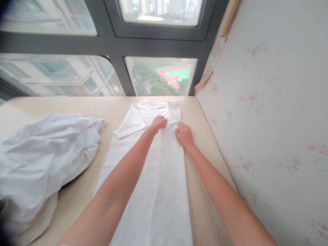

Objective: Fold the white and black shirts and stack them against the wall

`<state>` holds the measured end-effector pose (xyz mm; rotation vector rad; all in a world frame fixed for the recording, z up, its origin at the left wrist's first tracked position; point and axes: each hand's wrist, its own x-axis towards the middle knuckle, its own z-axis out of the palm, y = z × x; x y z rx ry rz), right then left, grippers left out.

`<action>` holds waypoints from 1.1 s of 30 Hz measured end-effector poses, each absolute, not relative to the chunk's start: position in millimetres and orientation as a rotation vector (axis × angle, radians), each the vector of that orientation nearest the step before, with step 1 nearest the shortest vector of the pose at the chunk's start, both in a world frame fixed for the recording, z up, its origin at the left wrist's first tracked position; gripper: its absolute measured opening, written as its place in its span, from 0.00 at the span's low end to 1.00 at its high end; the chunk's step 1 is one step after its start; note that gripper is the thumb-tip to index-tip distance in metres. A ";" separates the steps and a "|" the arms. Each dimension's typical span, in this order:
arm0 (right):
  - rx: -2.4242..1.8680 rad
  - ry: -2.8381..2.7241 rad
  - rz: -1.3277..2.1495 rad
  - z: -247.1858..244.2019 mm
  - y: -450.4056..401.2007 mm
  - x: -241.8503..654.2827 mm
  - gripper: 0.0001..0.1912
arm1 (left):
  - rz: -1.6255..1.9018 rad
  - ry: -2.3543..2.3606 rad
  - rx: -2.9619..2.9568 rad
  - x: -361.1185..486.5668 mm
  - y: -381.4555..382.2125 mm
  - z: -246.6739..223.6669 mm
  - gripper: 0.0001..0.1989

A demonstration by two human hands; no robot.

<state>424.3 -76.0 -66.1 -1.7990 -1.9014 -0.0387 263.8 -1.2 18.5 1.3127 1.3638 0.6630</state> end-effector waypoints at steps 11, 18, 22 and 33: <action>-1.745 -1.871 -0.031 -63.5 -76.2 422.1 0.24 | 0.515 1.255 1.138 279.9 30.1 0.8 0.10; -1.749 -1.867 -0.036 -61.3 -77.6 420.0 0.24 | 0.659 1.169 1.169 281.5 31.3 -4.3 0.19; -1.750 -1.846 -0.033 -60.6 -78.3 419.6 0.24 | 0.665 1.166 1.137 284.3 32.9 -9.6 0.15; -1.734 -1.835 -0.007 -58.8 -79.3 420.1 0.24 | 0.551 1.100 0.970 289.1 30.5 -4.8 0.11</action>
